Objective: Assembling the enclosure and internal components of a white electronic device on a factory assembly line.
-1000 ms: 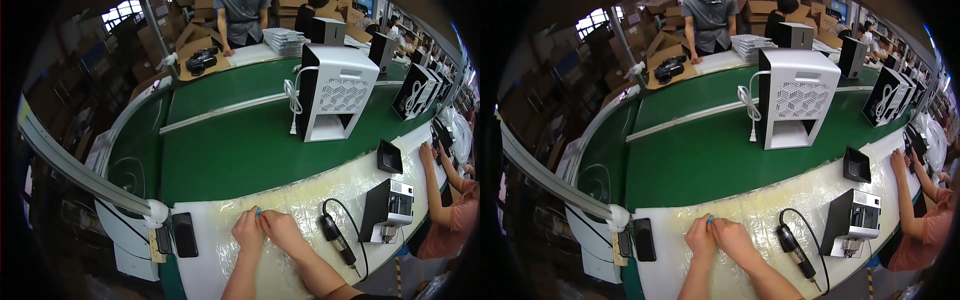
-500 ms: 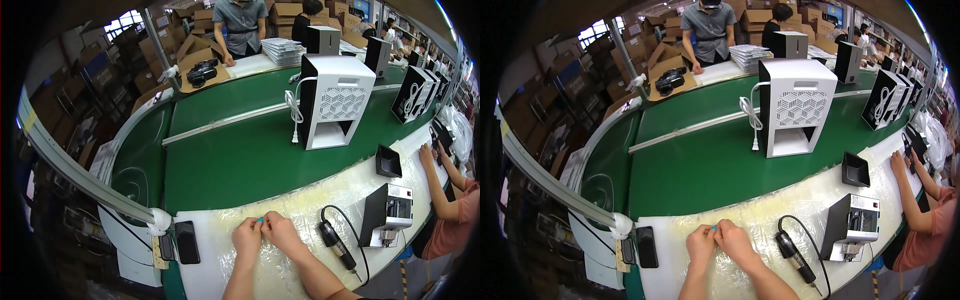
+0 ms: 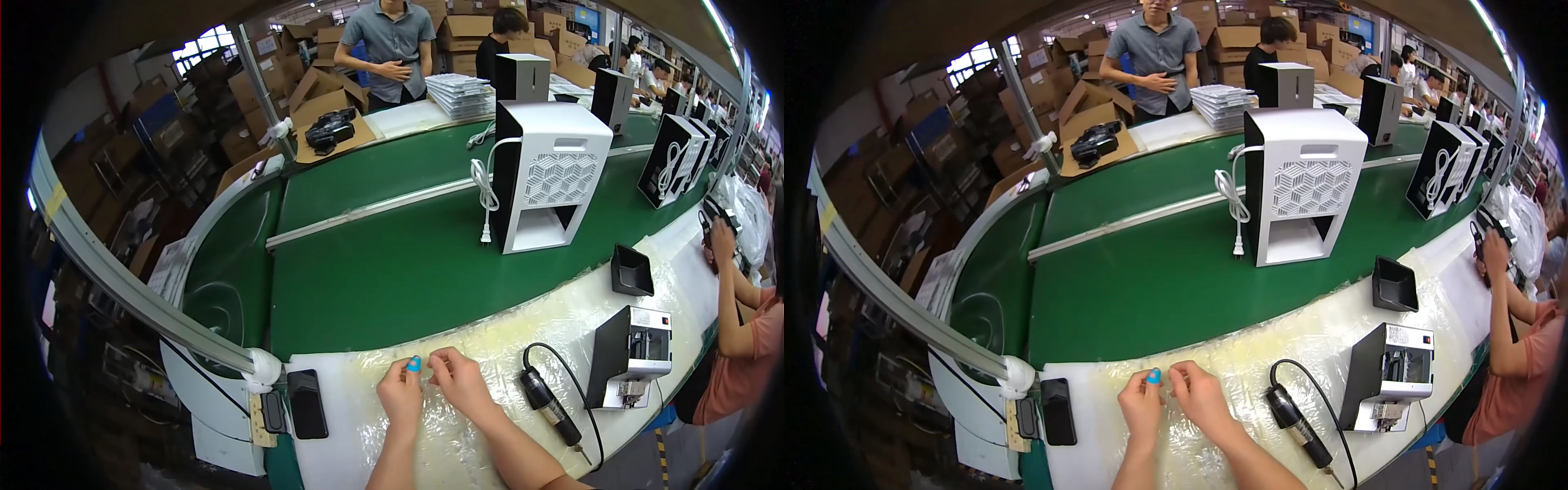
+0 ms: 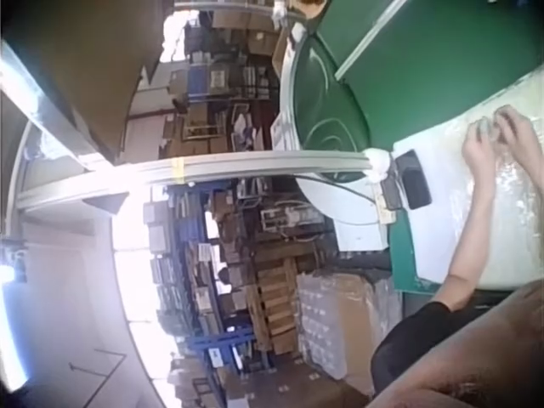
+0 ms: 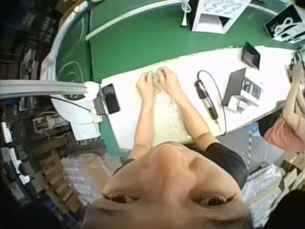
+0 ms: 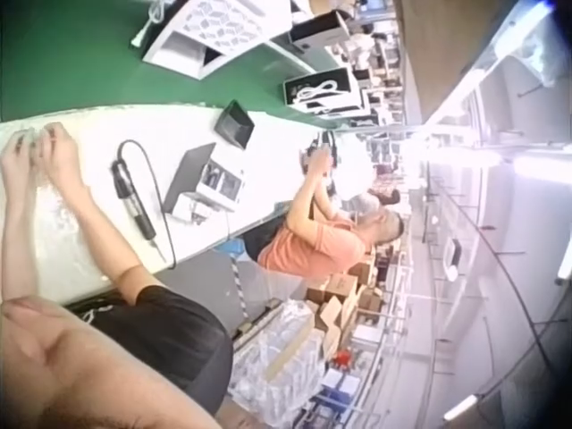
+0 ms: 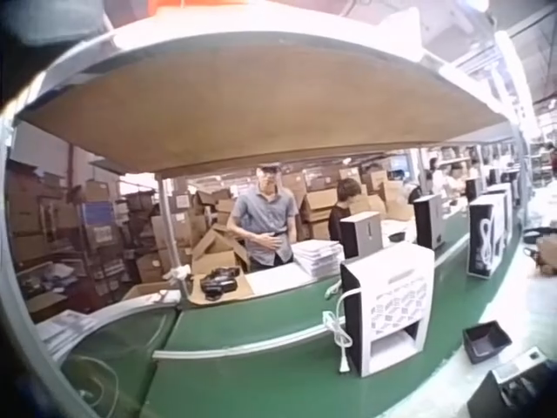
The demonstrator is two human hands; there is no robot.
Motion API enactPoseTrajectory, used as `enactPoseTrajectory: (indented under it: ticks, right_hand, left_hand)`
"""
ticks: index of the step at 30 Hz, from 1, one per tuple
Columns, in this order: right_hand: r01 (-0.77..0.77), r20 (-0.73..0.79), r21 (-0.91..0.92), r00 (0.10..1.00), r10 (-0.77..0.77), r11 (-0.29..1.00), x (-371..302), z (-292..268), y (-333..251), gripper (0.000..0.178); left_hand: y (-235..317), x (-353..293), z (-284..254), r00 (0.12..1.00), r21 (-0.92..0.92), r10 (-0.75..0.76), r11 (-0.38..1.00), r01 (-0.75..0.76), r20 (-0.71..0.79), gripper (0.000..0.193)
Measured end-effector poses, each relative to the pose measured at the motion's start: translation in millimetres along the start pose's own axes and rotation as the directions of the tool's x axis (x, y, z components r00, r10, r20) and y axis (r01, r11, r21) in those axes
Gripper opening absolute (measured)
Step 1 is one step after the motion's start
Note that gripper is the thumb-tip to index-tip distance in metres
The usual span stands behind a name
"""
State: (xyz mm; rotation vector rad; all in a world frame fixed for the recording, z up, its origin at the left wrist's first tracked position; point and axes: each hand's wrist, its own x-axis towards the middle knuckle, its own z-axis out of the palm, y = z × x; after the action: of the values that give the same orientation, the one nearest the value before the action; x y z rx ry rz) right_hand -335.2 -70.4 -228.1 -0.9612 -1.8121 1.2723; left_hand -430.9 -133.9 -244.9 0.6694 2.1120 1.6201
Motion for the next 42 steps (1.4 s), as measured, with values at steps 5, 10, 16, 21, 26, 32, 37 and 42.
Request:
enactPoseTrajectory:
  ticks: [5, 10, 16, 21, 26, 32, 37, 42]
  right_hand:
    - [-0.22, 0.184, 0.254, 0.967, 0.176, 0.942, -1, -1, -6, 0.019]
    - [-0.262, 0.18, 0.458, 0.963, 0.2, 0.849, -1, 1, 8, 0.019]
    - [-0.377, 0.254, 0.572, 0.926, 0.28, 0.729, 5, 0, 10, 0.019]
    - [-0.435, 0.28, 0.578, 0.901, 0.333, 0.691, 7, 1, 13, 0.02]
    - [-0.339, 0.242, 0.572, 0.94, 0.241, 0.747, 5, -6, 29, 0.022]
    - [-0.219, 0.063, 0.284, 0.976, 0.21, 0.933, -2, 7, 0, 0.023]
    - [-0.175, 0.051, 0.162, 0.984, 0.169, 0.971, 2, 0, 6, 0.027]
    - [-0.185, 0.054, 0.222, 0.983, 0.178, 0.957, 0, 6, 32, 0.029]
  left_hand:
    - [-5, -1, 5, 0.996, -0.214, 0.022, 0.977, -0.004, 0.081, 0.02]
    - [-4, 0, 1, 0.977, -0.285, -0.049, 0.952, 0.108, 0.206, 0.019]
    - [-3, -1, 4, 0.982, -0.287, -0.019, 0.955, 0.073, 0.186, 0.016]
    - [-4, -3, 5, 0.987, -0.283, 0.054, 0.959, -0.01, 0.149, 0.015]
    - [-3, -3, 12, 0.967, -0.282, -0.043, 0.953, 0.116, 0.251, 0.014]
    - [-11, 2, 2, 0.941, -0.401, -0.077, 0.891, 0.214, 0.331, 0.014]
    - [-8, 1, 8, 0.939, -0.419, -0.064, 0.883, 0.211, 0.338, 0.014]
    - [-19, 1, 12, 0.94, -0.348, -0.017, 0.927, 0.142, 0.341, 0.016]
